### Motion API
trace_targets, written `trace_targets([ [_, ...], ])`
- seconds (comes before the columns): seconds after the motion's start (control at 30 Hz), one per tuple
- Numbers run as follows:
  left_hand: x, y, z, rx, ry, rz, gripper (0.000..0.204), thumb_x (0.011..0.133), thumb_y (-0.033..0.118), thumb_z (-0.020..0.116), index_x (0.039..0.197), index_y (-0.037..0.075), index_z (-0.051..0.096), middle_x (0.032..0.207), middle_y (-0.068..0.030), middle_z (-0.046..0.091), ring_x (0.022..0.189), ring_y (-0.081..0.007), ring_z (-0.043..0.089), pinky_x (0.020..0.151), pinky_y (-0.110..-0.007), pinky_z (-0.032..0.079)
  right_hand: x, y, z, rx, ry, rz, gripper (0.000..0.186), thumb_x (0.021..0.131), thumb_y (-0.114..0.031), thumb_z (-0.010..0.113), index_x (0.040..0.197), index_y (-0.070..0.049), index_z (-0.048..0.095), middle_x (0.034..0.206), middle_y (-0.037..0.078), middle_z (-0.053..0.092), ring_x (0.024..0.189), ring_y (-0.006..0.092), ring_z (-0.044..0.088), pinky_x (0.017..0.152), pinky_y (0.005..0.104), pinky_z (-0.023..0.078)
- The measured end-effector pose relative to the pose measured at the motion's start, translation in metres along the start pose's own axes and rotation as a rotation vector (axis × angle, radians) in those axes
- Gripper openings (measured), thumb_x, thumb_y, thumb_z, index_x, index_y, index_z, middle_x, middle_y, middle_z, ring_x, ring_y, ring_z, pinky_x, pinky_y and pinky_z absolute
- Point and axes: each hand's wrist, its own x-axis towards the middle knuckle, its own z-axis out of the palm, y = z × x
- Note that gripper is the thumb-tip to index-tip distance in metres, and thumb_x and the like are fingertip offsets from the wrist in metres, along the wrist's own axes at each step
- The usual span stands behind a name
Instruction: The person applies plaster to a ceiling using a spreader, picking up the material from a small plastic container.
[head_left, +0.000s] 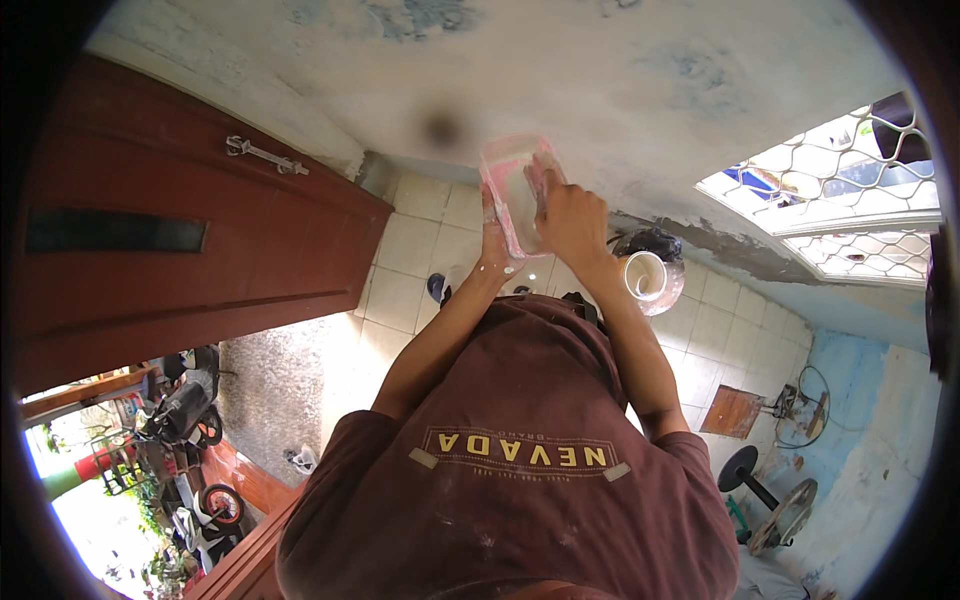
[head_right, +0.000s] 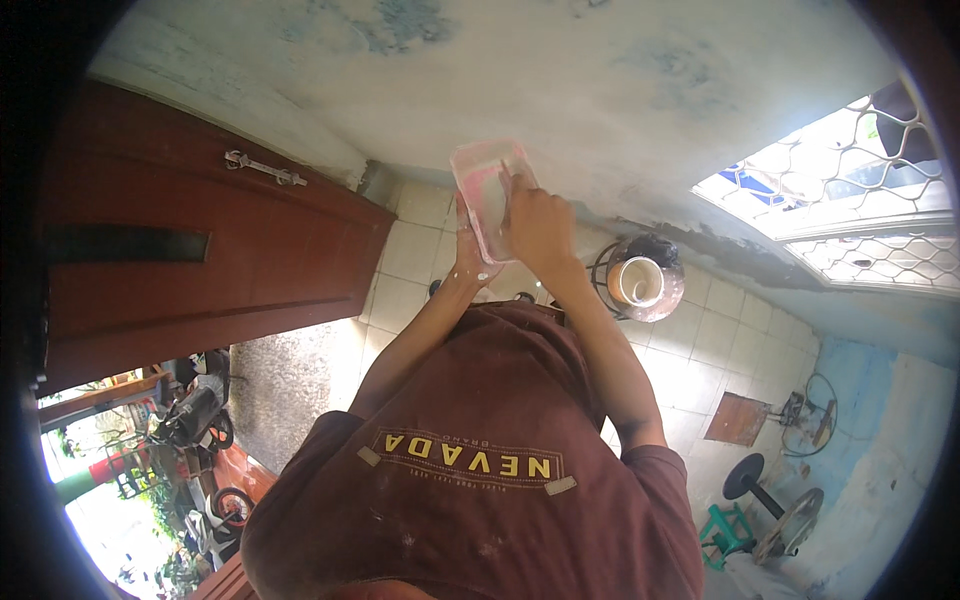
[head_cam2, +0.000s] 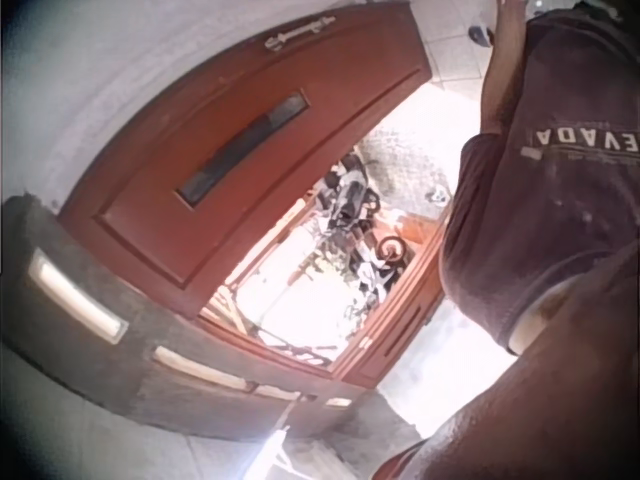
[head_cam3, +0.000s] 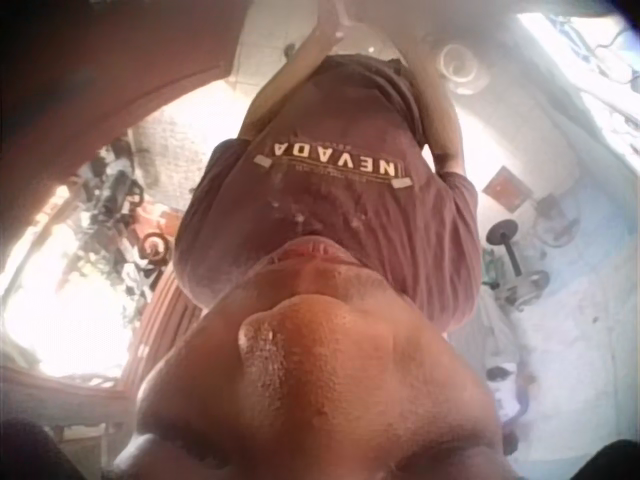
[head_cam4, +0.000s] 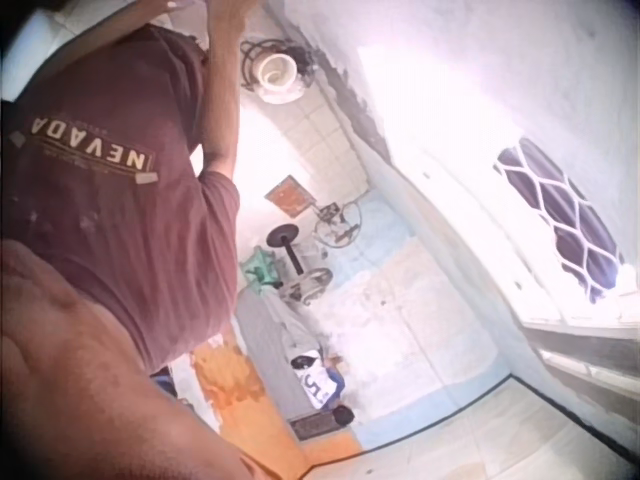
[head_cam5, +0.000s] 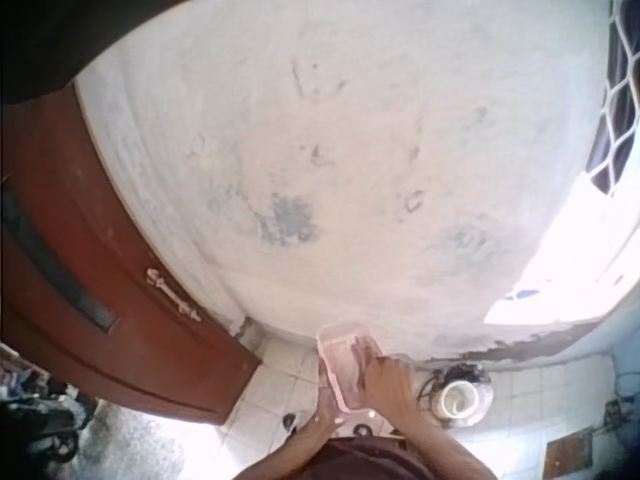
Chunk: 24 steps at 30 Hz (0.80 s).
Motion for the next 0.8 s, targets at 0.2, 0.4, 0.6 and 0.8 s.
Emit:
trace_targets([
  [0.2,0.002,0.025,-0.004,-0.026,-0.037,0.029,0.088,0.094,0.076,0.039,0.158,0.017,0.029,0.156,-0.0104,0.042,0.141,-0.0299,0.045,0.117,-0.050,0.040,0.011,-0.025,-0.043,0.081,0.060,0.079,0.023,0.086,-0.014,0.062,0.106,-0.002,0.057,0.072,0.022,0.068,0.066,0.0416,0.069,0.061,0.0527,0.055],
  [0.4,-0.001,0.057,-0.022,-0.018,-0.009,0.002,0.089,0.094,0.076,0.040,0.158,0.015,0.028,0.156,-0.0105,0.042,0.140,-0.0293,0.046,0.117,-0.050,0.040,0.025,-0.042,0.016,-0.007,-0.004,-0.008,0.020,0.085,-0.011,0.060,0.103,-0.003,0.056,0.070,0.021,0.068,0.067,0.0405,0.070,0.060,0.0528,0.054],
  [0.6,-0.011,0.106,-0.025,-0.035,-0.013,0.066,0.087,0.095,0.075,0.039,0.158,0.014,0.030,0.156,-0.0106,0.042,0.139,-0.0286,0.047,0.117,-0.050,0.039,0.049,-0.094,-0.002,0.098,0.081,0.027,0.020,0.096,-0.021,0.057,0.104,-0.004,0.060,0.067,0.023,0.066,0.064,0.0440,0.068,0.059,0.0545,0.053],
  [0.8,-0.009,0.138,-0.045,-0.058,-0.032,0.022,0.083,0.098,0.073,0.034,0.158,0.015,0.029,0.155,-0.0096,0.043,0.140,-0.0285,0.046,0.117,-0.049,0.040,0.072,-0.123,0.058,-0.030,0.054,-0.023,0.039,0.087,-0.017,0.061,0.124,-0.005,0.061,0.066,0.020,0.067,0.059,0.0389,0.068,0.054,0.0493,0.054],
])
